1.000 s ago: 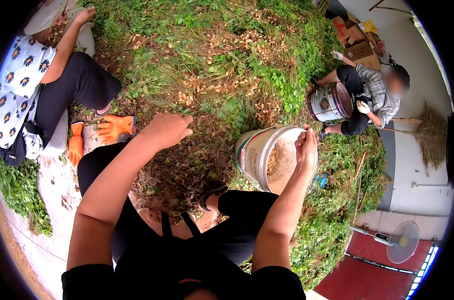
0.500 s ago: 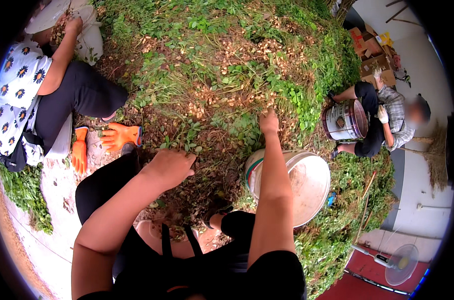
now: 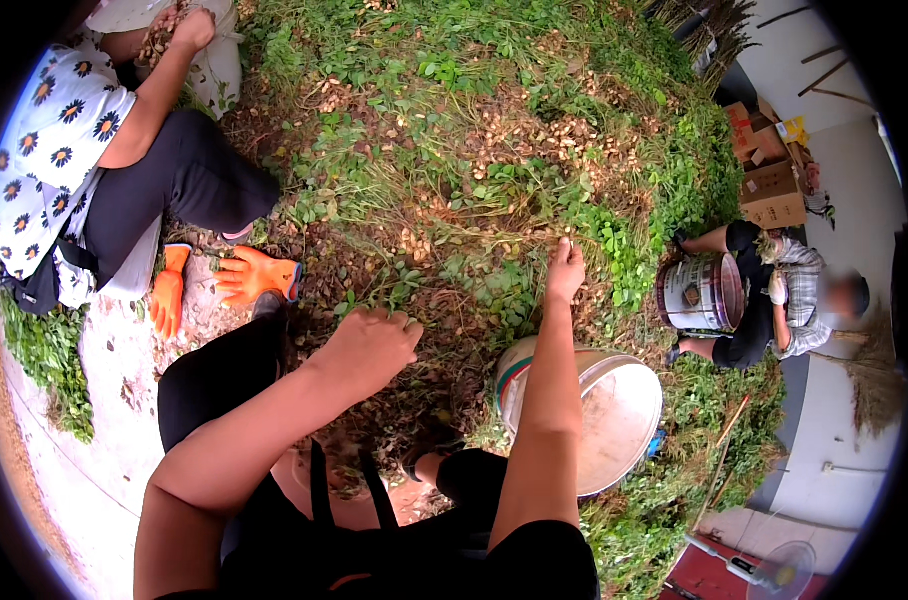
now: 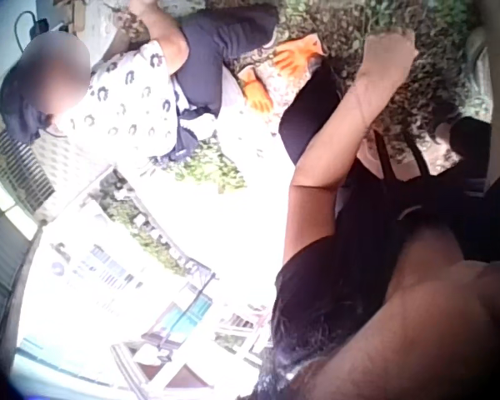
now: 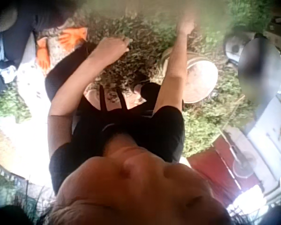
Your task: The person pulls individual peanuts from their stems by hand and drops the peanuts into a white bucket.
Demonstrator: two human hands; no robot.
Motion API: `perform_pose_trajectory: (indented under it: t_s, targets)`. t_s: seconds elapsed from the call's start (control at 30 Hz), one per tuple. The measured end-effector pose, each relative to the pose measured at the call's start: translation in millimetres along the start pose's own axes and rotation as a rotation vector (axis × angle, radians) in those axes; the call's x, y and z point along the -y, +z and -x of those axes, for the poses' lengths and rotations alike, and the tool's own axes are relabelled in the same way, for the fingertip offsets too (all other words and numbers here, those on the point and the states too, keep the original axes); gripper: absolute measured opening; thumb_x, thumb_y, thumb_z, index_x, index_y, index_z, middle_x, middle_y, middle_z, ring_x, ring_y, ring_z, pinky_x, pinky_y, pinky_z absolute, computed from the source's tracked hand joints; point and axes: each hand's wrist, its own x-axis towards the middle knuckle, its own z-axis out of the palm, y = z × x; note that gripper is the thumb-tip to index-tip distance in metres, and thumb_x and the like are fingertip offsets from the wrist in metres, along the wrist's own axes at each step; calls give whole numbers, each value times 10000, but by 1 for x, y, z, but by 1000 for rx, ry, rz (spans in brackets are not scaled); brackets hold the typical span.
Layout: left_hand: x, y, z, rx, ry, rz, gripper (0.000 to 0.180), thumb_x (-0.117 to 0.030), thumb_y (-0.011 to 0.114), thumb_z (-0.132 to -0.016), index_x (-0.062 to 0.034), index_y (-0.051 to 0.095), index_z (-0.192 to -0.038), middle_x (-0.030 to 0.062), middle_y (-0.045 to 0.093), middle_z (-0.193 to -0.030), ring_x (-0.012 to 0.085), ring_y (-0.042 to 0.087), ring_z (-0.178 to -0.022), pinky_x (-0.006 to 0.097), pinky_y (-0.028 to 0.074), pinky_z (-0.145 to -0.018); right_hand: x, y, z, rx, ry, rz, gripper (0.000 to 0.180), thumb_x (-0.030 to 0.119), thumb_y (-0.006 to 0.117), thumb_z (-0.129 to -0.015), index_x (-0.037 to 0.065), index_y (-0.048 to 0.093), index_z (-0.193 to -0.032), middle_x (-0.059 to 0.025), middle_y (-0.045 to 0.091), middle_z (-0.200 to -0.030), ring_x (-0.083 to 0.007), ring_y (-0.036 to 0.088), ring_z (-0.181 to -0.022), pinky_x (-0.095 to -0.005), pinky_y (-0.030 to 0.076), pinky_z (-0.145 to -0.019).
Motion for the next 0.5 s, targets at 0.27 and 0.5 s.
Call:
perform_pose_trajectory:
  t_s: [0.27,0.5]
  targets:
    - [-26,-31,-3,-592,201,246,594,-228,651,-854,-47,413,-1367,152,480,-1323,317,458,-1238,443,329,-1089,179,-116,161,751,-308,1,215,217,597,-952,13,607,-1020,-95,678,-772,-136,673,-687,-287,505,-601]
    - [-26,-26,-2,-342,132,497,399,-267,596,-905,-57,481,-1224,140,627,-1068,311,611,-1029,445,463,-911,200,-128,236,710,-200,-448,232,195,571,-973,21,530,-1120,-36,615,-896,-89,594,-744,-237,506,-669]
